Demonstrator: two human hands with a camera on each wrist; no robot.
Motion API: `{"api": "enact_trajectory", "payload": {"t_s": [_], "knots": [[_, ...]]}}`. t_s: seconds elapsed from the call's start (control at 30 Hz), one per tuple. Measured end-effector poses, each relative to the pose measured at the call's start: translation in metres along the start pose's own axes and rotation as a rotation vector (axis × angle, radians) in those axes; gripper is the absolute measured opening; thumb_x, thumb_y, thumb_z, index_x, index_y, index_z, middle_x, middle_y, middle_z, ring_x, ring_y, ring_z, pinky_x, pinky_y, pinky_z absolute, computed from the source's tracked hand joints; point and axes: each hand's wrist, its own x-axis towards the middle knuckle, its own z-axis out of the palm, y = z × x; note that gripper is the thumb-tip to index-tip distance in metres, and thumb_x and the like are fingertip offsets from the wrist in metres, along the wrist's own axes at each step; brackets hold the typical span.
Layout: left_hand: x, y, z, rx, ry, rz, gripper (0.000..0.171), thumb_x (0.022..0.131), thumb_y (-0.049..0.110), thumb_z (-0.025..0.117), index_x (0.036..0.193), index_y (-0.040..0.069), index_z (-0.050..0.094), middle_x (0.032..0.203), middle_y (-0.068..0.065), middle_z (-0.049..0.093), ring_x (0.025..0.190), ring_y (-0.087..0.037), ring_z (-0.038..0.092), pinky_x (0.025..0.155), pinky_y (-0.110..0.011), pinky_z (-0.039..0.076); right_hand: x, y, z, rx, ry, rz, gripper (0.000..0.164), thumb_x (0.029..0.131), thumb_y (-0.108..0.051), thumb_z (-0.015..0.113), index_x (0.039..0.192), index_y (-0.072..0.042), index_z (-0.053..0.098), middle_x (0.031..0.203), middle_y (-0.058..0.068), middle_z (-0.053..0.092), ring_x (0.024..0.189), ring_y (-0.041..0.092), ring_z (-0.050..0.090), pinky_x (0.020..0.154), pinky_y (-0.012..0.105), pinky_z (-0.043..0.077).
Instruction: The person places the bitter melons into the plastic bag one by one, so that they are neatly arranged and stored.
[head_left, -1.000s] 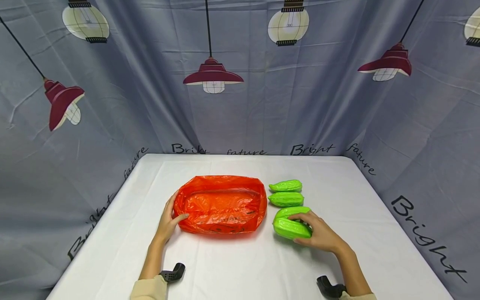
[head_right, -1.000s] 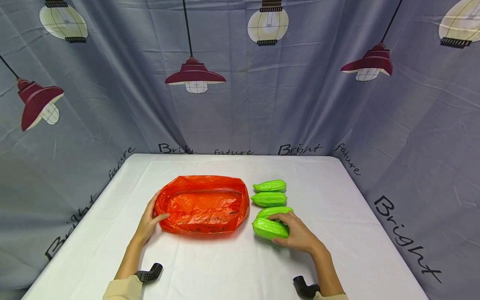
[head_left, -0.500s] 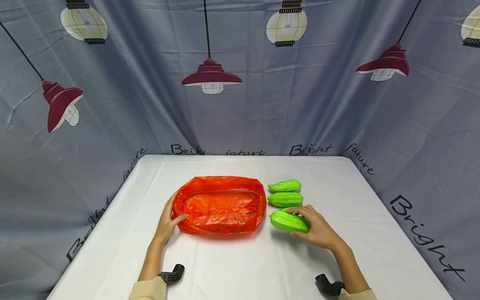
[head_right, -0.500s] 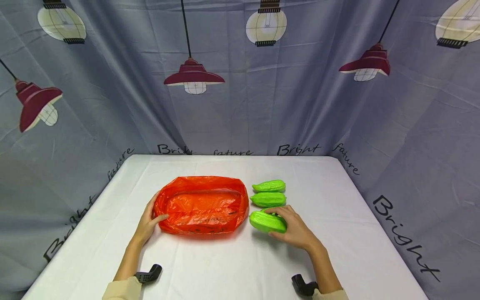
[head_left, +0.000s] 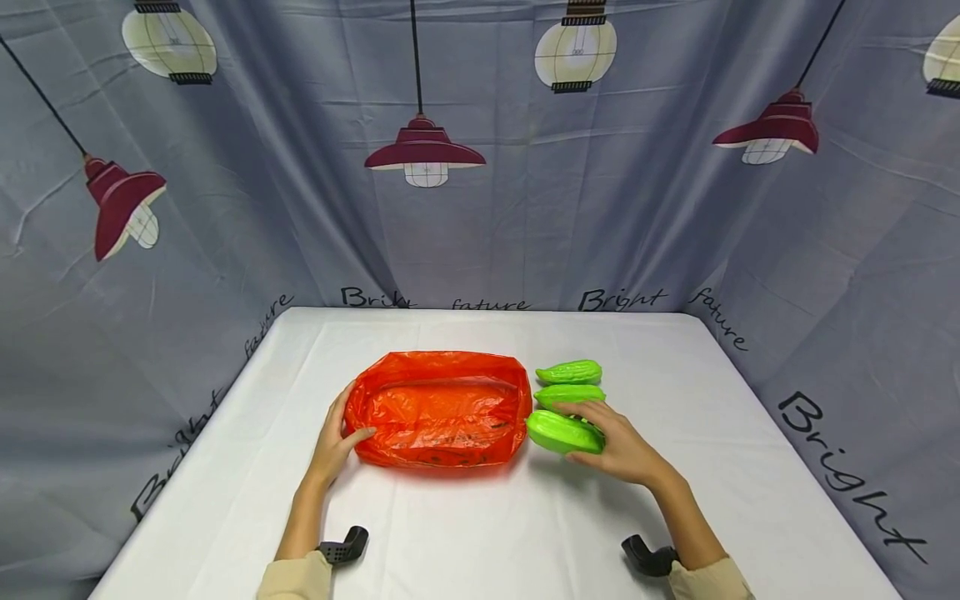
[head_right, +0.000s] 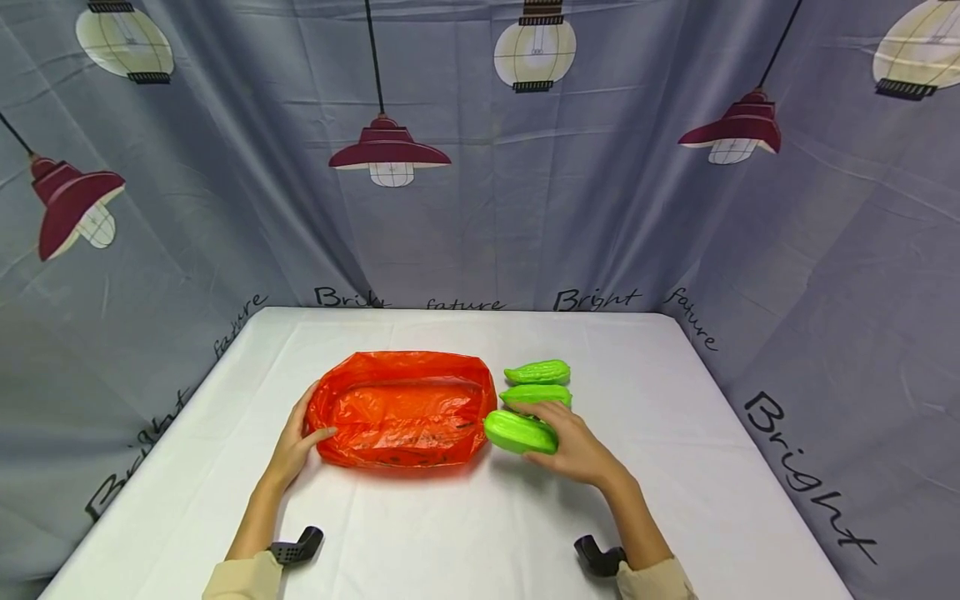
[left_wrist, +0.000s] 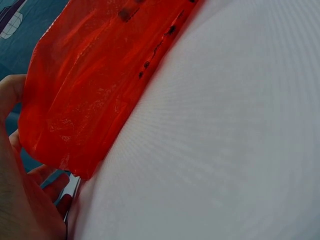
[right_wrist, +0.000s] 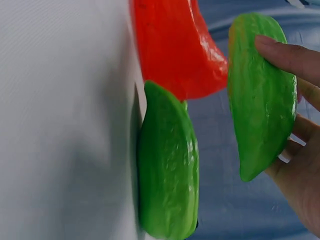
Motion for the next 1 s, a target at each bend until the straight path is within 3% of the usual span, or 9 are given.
{"api": "enact_trajectory", "payload": {"t_s": [0.13, 0.37, 0.5, 0.77, 1.0], "knots": [[0.0, 0.001, 0.0, -0.003, -0.002, 0.004, 0.076, 0.079, 0.003, 0.063, 0.144, 0.003, 0.025, 0.144, -0.023, 0.025, 0.129, -0.042, 0.024, 0.1, -0.064, 0.018, 0.007, -0.004, 0.002, -0.002, -0.004, -0.03, 0.078, 0.067, -0.015, 0.082, 0.136, -0.019, 0.047, 0.129, -0.002, 0.051, 0.112, 0.018, 0.047, 0.087, 0.049, 0.042], [0.0, 0.001, 0.0, 0.01, 0.003, 0.006, 0.076, 0.079, 0.005, 0.063, 0.144, 0.003, 0.025, 0.144, -0.024, 0.025, 0.13, -0.042, 0.023, 0.1, -0.065, 0.017, 0.021, -0.012, 0.01, 0.033, 0.001, -0.021, 0.069, 0.07, -0.026, 0.081, 0.133, -0.024, 0.052, 0.122, -0.005, 0.051, 0.113, 0.016, 0.045, 0.086, 0.047, 0.042], [-0.001, 0.0, -0.001, 0.017, 0.002, 0.003, 0.076, 0.079, 0.005, 0.064, 0.145, 0.003, 0.025, 0.145, -0.023, 0.024, 0.13, -0.042, 0.023, 0.1, -0.064, 0.017, 0.031, -0.013, 0.02, 0.059, 0.03, -0.024, 0.069, 0.07, -0.028, 0.081, 0.132, -0.022, 0.052, 0.118, -0.002, 0.053, 0.108, 0.016, 0.047, 0.083, 0.041, 0.045], [-0.003, 0.001, -0.003, 0.014, 0.007, 0.005, 0.076, 0.079, 0.004, 0.065, 0.144, 0.002, 0.026, 0.144, -0.025, 0.024, 0.129, -0.043, 0.024, 0.1, -0.063, 0.019, 0.052, -0.015, 0.039, 0.079, 0.096, 0.053, 0.069, 0.07, -0.035, 0.079, 0.133, -0.023, 0.051, 0.116, 0.004, 0.055, 0.101, 0.02, 0.052, 0.08, 0.042, 0.046], [-0.001, 0.001, -0.001, 0.026, 0.005, 0.035, 0.076, 0.078, 0.003, 0.065, 0.144, 0.0, 0.026, 0.143, -0.026, 0.025, 0.129, -0.044, 0.023, 0.099, -0.065, 0.017, 0.071, -0.024, 0.05, 0.127, 0.194, 0.087, 0.069, 0.071, -0.034, 0.079, 0.133, -0.02, 0.051, 0.104, 0.0, 0.059, 0.092, 0.014, 0.054, 0.071, 0.031, 0.05]]}}
